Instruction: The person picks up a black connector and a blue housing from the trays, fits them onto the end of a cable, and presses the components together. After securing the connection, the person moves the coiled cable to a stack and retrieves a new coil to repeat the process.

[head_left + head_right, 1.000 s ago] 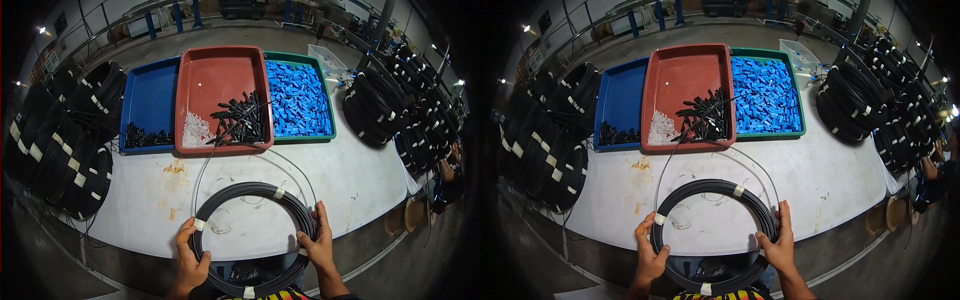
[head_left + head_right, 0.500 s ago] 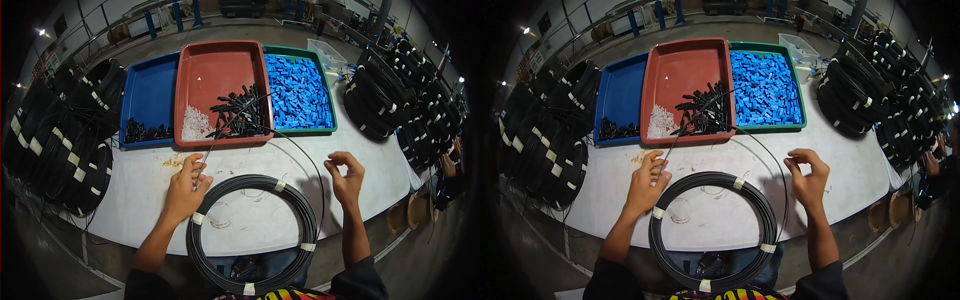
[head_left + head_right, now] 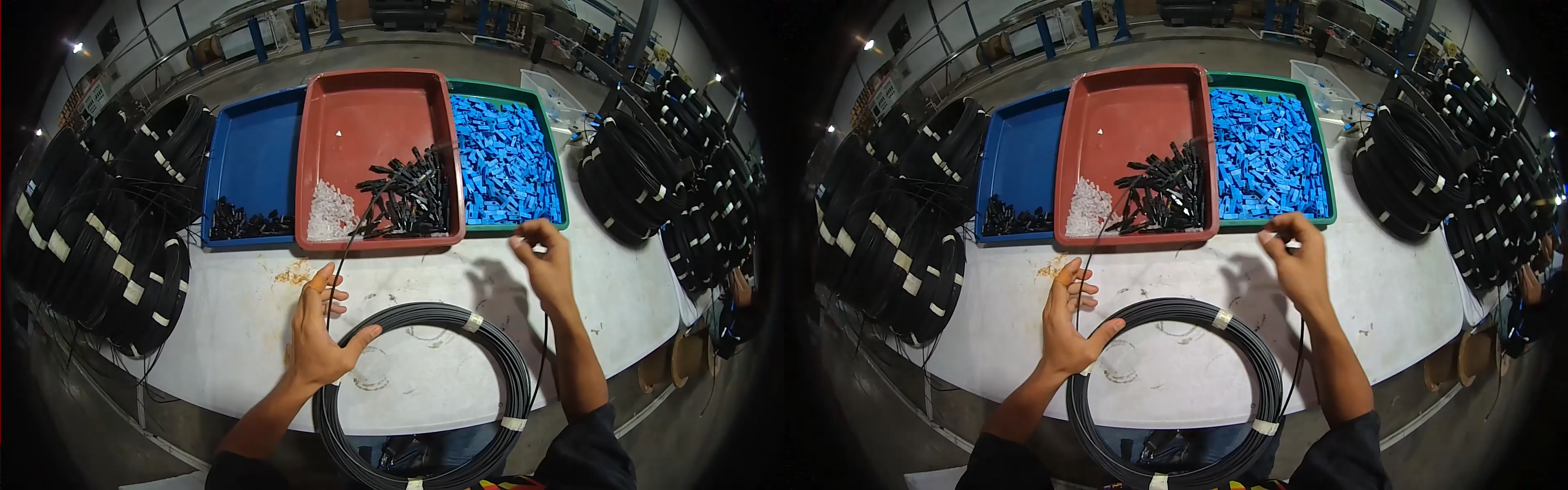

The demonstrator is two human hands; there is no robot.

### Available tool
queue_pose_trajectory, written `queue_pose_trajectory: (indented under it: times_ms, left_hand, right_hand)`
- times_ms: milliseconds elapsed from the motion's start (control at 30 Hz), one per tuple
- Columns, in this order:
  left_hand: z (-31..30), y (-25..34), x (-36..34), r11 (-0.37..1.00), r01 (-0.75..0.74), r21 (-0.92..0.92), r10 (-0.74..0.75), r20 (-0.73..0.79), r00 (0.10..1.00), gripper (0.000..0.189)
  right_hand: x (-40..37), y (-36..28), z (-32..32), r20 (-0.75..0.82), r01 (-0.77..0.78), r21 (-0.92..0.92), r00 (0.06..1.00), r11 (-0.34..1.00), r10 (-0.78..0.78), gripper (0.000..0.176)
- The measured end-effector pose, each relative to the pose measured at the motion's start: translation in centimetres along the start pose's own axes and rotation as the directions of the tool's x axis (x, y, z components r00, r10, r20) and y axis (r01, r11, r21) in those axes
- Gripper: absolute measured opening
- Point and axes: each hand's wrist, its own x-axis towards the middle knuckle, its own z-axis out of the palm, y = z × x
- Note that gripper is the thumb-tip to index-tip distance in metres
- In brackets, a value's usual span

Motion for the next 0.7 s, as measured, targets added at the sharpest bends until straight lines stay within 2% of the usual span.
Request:
queue_pose_trajectory:
  times_ms: [67,100,133,167,200,233,300,333,367,400,467,567,633,700]
  left_hand:
    - [0.3,-0.2,0.1,0.997,-0.011,-0.079,0.009,-0.021,1.0,0.08]
    - [0.5,-0.2,0.3,0.996,-0.012,-0.085,0.01,-0.019,1.0,0.08]
    - [0.4,-0.2,0.4,0.982,0.086,-0.165,-0.09,-0.021,0.996,0.062]
    - [0.4,0.0,0.6,0.953,0.181,-0.242,-0.19,-0.015,0.982,0.046]
    - [0.4,0.2,0.8,0.953,0.183,-0.243,-0.192,-0.014,0.981,0.046]
    - [0.4,0.4,1.0,0.975,0.119,-0.187,-0.117,0.02,0.993,0.034]
    - [0.6,1.0,1.6,0.995,0.026,-0.099,-0.019,0.079,0.997,0.025]
    - [0.6,0.9,1.9,0.995,0.028,-0.1,-0.02,0.08,0.997,0.025]
    - [0.7,0.7,2.2,0.999,-0.016,-0.049,0.024,0.172,0.985,0.027]
    - [0.8,0.5,2.3,0.998,-0.065,-0.003,0.064,0.263,0.963,0.029]
    - [0.7,0.7,2.5,0.999,-0.019,-0.034,0.027,0.255,0.966,0.029]
    - [0.0,2.0,2.8,0.998,0.043,0.036,-0.053,0.345,0.937,0.037]
    - [0.0,2.5,2.8,0.982,-0.029,0.187,-0.045,0.377,0.925,0.05]
    - [0.2,2.2,2.7,0.97,-0.057,0.238,-0.035,0.365,0.93,0.053]
  right_hand:
    - [0.1,-1.5,-1.6,-0.079,-0.07,0.115,0.994,0.991,0.08,0.013]
    - [0.0,-2.1,-2.1,-0.099,-0.077,0.203,0.99,0.976,0.098,0.015]
    - [-0.2,-2.3,-2.5,-0.117,-0.081,0.29,0.986,0.953,0.119,0.016]
    - [-0.2,-1.8,-2.5,-0.165,-0.046,0.272,0.982,0.961,0.094,0.018]
    - [-0.3,-1.8,-2.6,-0.165,-0.048,0.271,0.982,0.961,0.096,0.018]
    - [-0.6,-1.9,-2.6,-0.179,-0.041,0.271,0.979,0.962,0.093,0.018]
    - [-0.7,-1.8,-2.4,-0.195,-0.035,0.271,0.977,0.962,0.09,0.017]
    - [-0.8,-1.6,-2.2,-0.209,0.02,0.206,0.978,0.978,0.024,0.017]
    - [-0.8,-1.4,-2.0,-0.217,0.075,0.14,0.975,0.987,-0.043,0.016]
    - [-0.9,-1.3,-1.8,-0.215,0.076,0.14,0.976,0.987,-0.044,0.016]
    - [-1.1,-1.4,-1.5,-0.154,0.041,0.158,0.988,0.987,-0.017,0.015]
    - [-1.4,-1.3,-1.2,-0.113,0.04,0.145,0.993,0.989,-0.023,0.014]
    - [-1.5,-1.6,-0.8,-0.043,0.036,0.118,0.999,0.992,-0.031,0.013]
    - [-1.4,-1.5,-0.2,0.06,-0.007,0.117,0.998,0.993,0.0,0.014]
